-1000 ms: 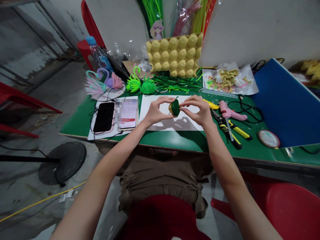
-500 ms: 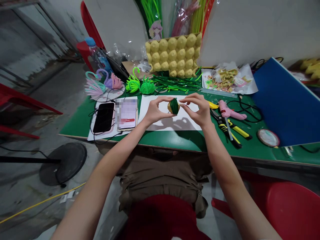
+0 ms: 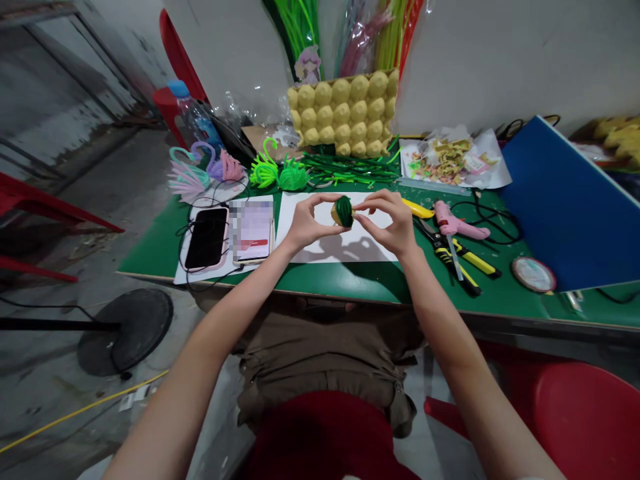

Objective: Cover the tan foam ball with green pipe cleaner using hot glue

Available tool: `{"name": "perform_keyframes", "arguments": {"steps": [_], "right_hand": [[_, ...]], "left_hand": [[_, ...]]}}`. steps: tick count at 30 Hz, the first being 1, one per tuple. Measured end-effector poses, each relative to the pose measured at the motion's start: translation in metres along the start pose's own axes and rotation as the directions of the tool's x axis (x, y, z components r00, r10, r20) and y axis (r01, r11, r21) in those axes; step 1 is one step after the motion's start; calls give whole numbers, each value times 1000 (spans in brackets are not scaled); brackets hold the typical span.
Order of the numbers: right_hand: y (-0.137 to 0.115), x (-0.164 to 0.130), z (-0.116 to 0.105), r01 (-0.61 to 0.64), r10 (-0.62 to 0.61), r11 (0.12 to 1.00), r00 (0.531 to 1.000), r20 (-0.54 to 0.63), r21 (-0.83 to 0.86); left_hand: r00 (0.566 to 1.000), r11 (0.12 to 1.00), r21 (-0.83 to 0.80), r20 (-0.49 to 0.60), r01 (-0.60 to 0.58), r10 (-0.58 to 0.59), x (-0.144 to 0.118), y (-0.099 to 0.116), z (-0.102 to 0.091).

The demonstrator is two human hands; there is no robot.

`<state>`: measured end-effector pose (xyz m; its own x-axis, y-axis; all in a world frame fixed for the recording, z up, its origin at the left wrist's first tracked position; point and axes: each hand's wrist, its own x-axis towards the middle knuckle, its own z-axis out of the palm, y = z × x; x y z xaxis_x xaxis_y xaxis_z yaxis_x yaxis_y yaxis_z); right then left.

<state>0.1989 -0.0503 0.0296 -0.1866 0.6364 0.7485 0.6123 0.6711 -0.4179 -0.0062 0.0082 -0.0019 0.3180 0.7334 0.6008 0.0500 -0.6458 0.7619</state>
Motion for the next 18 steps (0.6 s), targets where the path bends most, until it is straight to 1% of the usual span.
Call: {"name": "perform_keyframes", "arguments": {"steps": [2, 4, 6, 9, 14, 18], "right_hand": [[1, 0, 0, -12, 12, 1000, 1000, 25, -22], [1, 0, 1, -16, 18, 999, 999, 51, -38], [1, -1, 3, -14, 16, 999, 999, 51, -51], [-1, -2, 8, -25, 26, 995, 1000, 1, -91], [-6, -5, 22, -70, 51, 977, 994, -97, -200], [-8, -7, 30, -77, 45, 968, 990, -137, -239]], "left_hand": [[999, 998, 32, -1, -51, 52, -1, 0, 0], [997, 995, 64, 1, -80, 80, -2, 0, 0], [995, 989, 103, 5, -101, 101, -2, 2, -1], [989, 969, 197, 11, -147, 148, -3, 3, -1], [978, 898, 393, 10, -196, 209, -6, -2, 0], [968, 868, 443, 1, -226, 252, -7, -5, 0]]}}
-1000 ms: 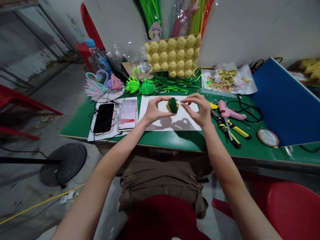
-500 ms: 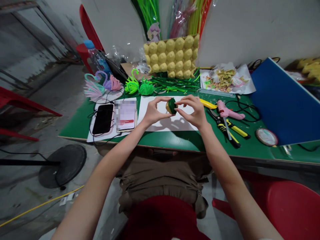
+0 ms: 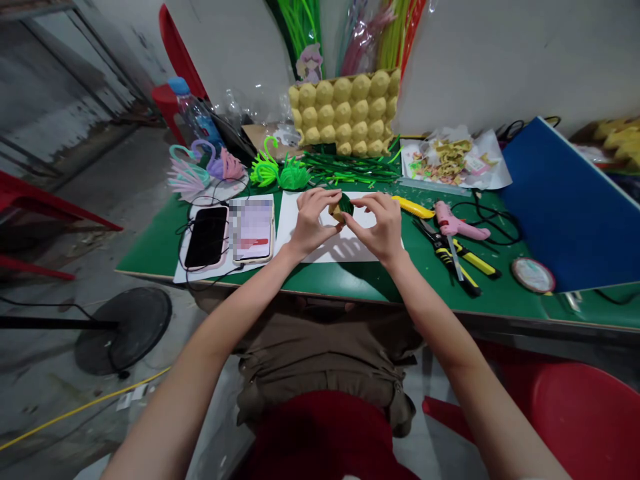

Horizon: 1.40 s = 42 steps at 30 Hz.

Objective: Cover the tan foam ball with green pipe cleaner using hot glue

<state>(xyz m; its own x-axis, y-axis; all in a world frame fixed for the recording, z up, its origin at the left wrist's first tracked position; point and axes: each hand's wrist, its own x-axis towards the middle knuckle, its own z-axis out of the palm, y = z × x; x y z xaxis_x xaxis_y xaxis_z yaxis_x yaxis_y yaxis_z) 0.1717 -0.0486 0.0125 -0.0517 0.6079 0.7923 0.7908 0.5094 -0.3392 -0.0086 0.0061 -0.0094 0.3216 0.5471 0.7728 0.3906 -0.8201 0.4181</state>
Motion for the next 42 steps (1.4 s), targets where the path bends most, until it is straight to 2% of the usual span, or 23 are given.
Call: {"name": "perform_keyframes", "arguments": {"steps": [7, 11, 22, 25, 28, 31, 35, 39, 42], "right_hand": [[-5, 0, 2, -58, 61, 994, 997, -36, 95], [-8, -1, 3, -94, 96, 992, 995, -25, 79], [-9, -3, 4, -45, 47, 998, 997, -53, 50], [-8, -4, 5, -62, 64, 997, 998, -21, 53], [-9, -4, 3, -54, 56, 998, 997, -45, 44], [-10, -1, -3, -40, 46, 997, 993, -106, 61], [-8, 5, -12, -3, 29, 981, 991, -132, 196], [-4, 9, -17, -22, 38, 959, 998, -52, 284], [-3, 10, -17, -44, 45, 955, 999, 1, 294]], "left_hand": [[999, 997, 69, -25, -30, 32, 2, 5, -1], [999, 997, 75, -32, -21, 23, 2, 7, -1], [998, 997, 57, -27, -52, 54, 1, 8, -1], [999, 996, 74, -20, -44, 46, 1, 9, 0], [998, 998, 64, -50, -22, 25, 1, 9, 0], [994, 1000, 5, -105, 19, -19, 1, 5, 0], [984, 988, -138, -156, 70, -91, 3, -2, 1], [989, 946, -317, -101, 68, -104, 5, -3, 1], [994, 926, -375, -68, 49, -80, 6, -1, 1]]}}
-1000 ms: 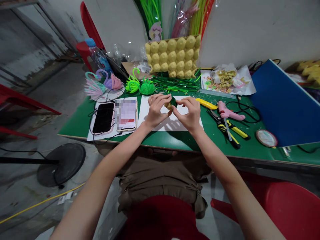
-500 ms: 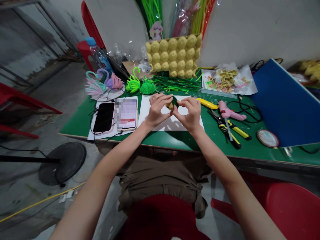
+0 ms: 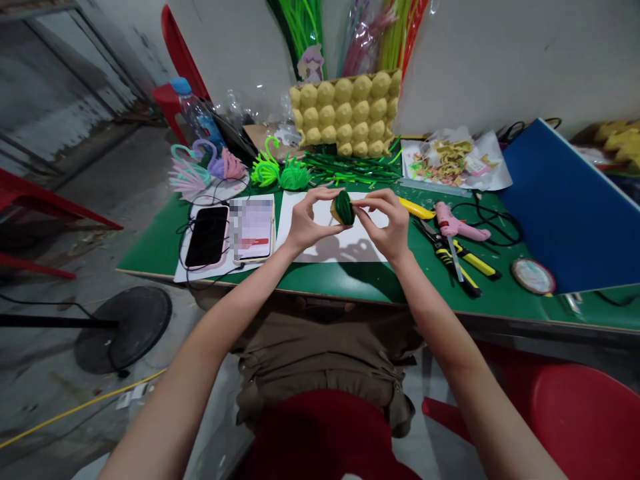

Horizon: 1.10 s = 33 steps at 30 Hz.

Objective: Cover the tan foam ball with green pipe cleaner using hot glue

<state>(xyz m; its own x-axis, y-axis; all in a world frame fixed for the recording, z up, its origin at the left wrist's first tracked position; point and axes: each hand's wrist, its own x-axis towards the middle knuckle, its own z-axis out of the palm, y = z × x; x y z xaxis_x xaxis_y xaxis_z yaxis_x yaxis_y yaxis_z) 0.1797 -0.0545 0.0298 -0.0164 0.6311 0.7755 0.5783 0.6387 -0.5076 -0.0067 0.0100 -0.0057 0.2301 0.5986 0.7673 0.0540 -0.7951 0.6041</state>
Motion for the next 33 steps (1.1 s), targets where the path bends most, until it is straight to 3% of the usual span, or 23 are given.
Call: {"name": "perform_keyframes", "arguments": {"steps": [4, 10, 15, 33], "right_hand": [[2, 0, -1, 19, -19, 1000, 1000, 11, -1], [4, 1, -3, 13, -13, 1000, 1000, 16, 20], [6, 1, -4, 47, -47, 998, 999, -5, 29], [17, 0, -10, 74, -60, 992, 990, 129, -104]], "left_hand": [[999, 1000, 14, 32, 8, -9, -1, 1, 0], [997, 995, -66, 13, -81, 82, -1, -3, 1], [998, 994, -90, 15, -66, 67, -1, -4, 1], [994, 1000, -1, 108, -25, 25, -1, 0, -4]]}}
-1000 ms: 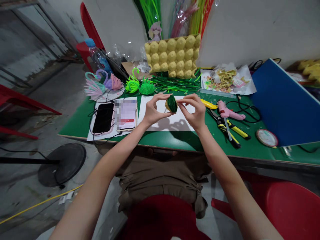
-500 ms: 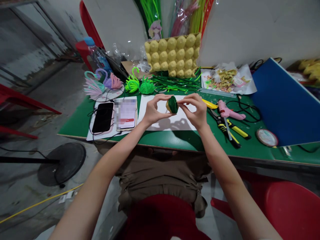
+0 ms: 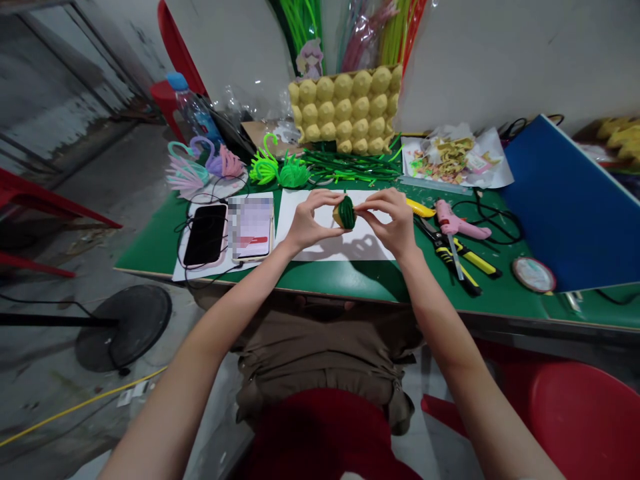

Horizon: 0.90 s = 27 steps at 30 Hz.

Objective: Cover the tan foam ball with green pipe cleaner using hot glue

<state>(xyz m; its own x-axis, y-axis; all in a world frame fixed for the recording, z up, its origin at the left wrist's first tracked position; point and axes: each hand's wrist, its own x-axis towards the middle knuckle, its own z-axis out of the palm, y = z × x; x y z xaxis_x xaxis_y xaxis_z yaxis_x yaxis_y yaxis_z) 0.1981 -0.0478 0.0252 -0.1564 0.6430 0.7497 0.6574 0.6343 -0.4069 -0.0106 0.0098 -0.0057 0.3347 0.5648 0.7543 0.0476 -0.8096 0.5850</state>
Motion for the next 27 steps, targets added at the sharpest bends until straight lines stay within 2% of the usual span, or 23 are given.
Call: {"name": "perform_keyframes", "arguments": {"steps": [15, 23, 27], "right_hand": [[2, 1, -5, 36, -35, 999, 999, 32, -27], [8, -2, -5, 53, -45, 996, 991, 127, -65], [9, -3, -2, 30, -21, 997, 991, 133, -65]], "left_hand": [[997, 989, -130, 15, 74, -73, 0, -3, 3], [997, 996, -61, 54, 58, -55, -1, 0, -1], [995, 996, -41, 54, 83, -81, -1, -2, 0]]}}
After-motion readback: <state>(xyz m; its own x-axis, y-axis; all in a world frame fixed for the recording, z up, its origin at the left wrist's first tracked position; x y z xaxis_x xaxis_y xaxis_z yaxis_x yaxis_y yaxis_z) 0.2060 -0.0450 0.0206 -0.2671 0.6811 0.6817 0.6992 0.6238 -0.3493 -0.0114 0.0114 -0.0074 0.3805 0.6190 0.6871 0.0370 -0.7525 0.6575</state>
